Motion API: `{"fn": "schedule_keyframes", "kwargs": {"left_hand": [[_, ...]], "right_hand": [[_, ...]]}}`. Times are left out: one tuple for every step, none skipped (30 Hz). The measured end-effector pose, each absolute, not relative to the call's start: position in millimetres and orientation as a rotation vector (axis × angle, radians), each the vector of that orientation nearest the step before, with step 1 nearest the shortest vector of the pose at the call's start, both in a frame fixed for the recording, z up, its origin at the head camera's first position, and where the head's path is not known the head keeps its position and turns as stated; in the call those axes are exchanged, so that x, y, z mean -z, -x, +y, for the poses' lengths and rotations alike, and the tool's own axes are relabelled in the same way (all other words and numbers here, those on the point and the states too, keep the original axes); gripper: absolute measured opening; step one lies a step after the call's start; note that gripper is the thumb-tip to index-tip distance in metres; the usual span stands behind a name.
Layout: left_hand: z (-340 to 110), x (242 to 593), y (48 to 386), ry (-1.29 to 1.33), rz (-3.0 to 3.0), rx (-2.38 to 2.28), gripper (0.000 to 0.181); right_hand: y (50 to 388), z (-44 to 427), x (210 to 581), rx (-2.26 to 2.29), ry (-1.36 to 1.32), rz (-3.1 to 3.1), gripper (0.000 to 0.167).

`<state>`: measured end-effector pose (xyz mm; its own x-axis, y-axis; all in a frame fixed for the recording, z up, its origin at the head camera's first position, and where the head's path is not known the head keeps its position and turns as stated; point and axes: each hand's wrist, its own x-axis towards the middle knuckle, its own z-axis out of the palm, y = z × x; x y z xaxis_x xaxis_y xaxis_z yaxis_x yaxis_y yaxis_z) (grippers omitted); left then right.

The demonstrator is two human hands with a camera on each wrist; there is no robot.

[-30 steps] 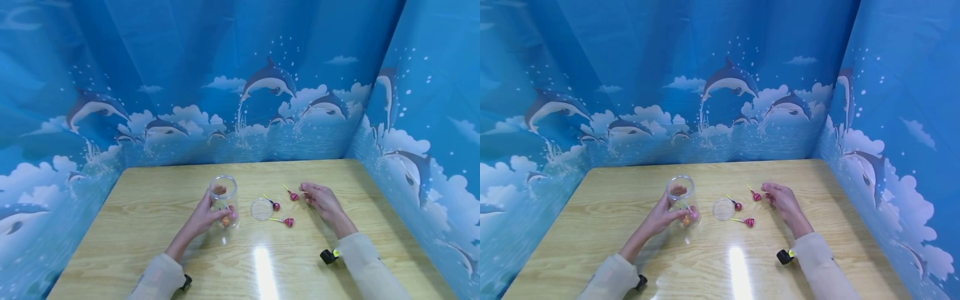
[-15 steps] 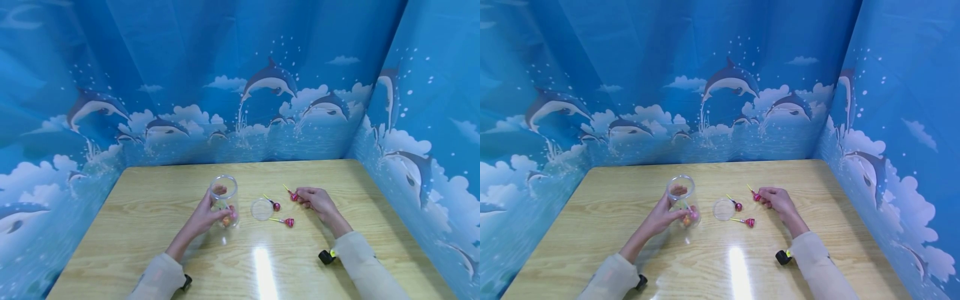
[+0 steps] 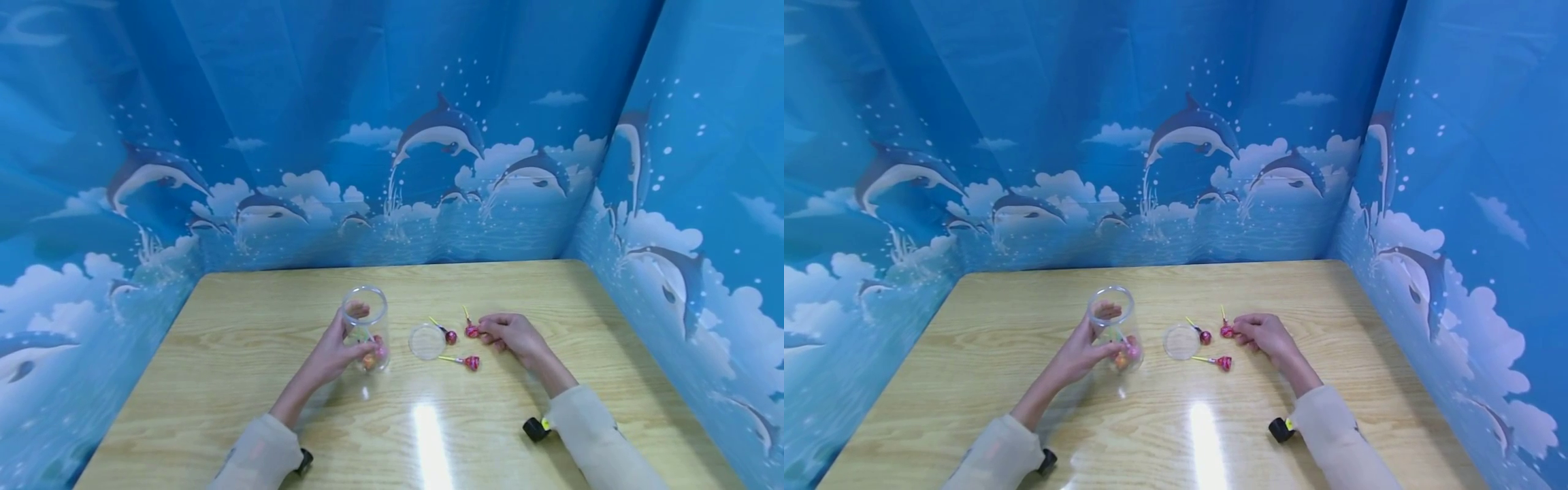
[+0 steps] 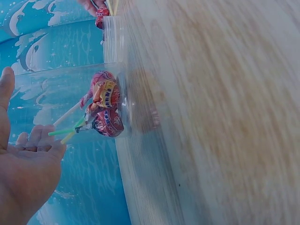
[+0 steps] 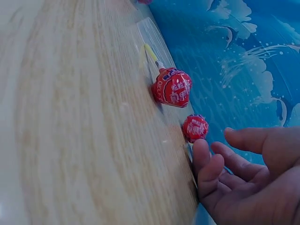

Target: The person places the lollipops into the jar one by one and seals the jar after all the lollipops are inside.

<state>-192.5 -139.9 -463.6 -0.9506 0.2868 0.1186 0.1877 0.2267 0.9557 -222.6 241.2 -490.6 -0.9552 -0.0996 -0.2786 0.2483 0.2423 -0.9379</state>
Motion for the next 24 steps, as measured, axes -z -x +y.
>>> {"fn": "schedule_keyframes", "kwargs": {"left_hand": [[-140, 464, 193, -0.472, 2.397, -1.845, 0.081], [-140, 464, 193, -0.474, 2.398, -1.845, 0.081], [-140, 464, 193, -0.477, 2.402, -1.84, 0.08], [-140, 464, 193, -0.481, 2.406, -1.836, 0.08], [-140, 464, 193, -0.481, 2.409, -1.833, 0.079], [-140, 464, 193, -0.477, 2.409, -1.831, 0.079], [-140, 463, 193, -0.472, 2.409, -1.831, 0.079], [-140, 463, 193, -0.46, 2.409, -1.828, 0.079], [-139, 463, 193, -0.45, 2.408, -1.828, 0.079], [-139, 462, 192, -0.44, 2.409, -1.827, 0.079], [-139, 462, 192, -0.43, 2.409, -1.828, 0.079], [-139, 461, 192, -0.427, 2.413, -1.826, 0.079], [-139, 461, 192, -0.43, 2.418, -1.823, 0.079], [-139, 461, 191, -0.431, 2.425, -1.815, 0.078], [-139, 461, 191, -0.434, 2.43, -1.81, 0.078], [-139, 461, 191, -0.435, 2.436, -1.803, 0.078], [-139, 461, 191, -0.438, 2.442, -1.796, 0.078], [-139, 461, 191, -0.44, 2.447, -1.789, 0.079], [-139, 462, 191, -0.438, 2.45, -1.784, 0.079], [-139, 462, 191, -0.434, 2.454, -1.777, 0.08], [-139, 463, 191, -0.432, 2.456, -1.776, 0.08], [-139, 463, 191, -0.431, 2.457, -1.775, 0.081], [-139, 464, 191, -0.431, 2.456, -1.776, 0.081], [-139, 464, 192, -0.431, 2.455, -1.779, 0.081]], "right_hand": [[222, 240, 490, 1.744, -0.125, 2.252, 0.039], [221, 239, 490, 1.722, -0.112, 2.261, 0.039], [221, 238, 489, 1.703, -0.101, 2.271, 0.038], [220, 238, 488, 1.684, -0.088, 2.28, 0.038], [220, 237, 488, 1.668, -0.072, 2.292, 0.038], [221, 236, 487, 1.65, -0.055, 2.306, 0.038], [222, 236, 487, 1.631, -0.036, 2.323, 0.039], [223, 235, 487, 1.622, -0.023, 2.339, 0.038], [225, 234, 488, 1.611, -0.008, 2.355, 0.038], [227, 234, 488, 1.6, 0.005, 2.369, 0.039], [230, 233, 489, 1.584, 0.021, 2.388, 0.039], [233, 233, 490, 1.569, 0.03, 2.403, 0.039], [236, 232, 491, 1.557, 0.045, 2.416, 0.039], [239, 231, 491, 1.545, 0.049, 2.43, 0.038], [241, 231, 492, 1.52, 0.06, 2.45, 0.037], [244, 230, 492, 1.497, 0.07, 2.469, 0.036], [247, 229, 492, 1.47, 0.075, 2.49, 0.035], [250, 228, 492, 1.445, 0.073, 2.509, 0.034], [252, 227, 492, 1.414, 0.08, 2.532, 0.033], [254, 227, 492, 1.383, 0.077, 2.55, 0.032], [256, 226, 492, 1.351, 0.083, 2.568, 0.031], [258, 225, 492, 1.318, 0.088, 2.587, 0.031], [259, 225, 492, 1.282, 0.094, 2.607, 0.03], [260, 224, 491, 1.242, 0.11, 2.628, 0.029]]}}
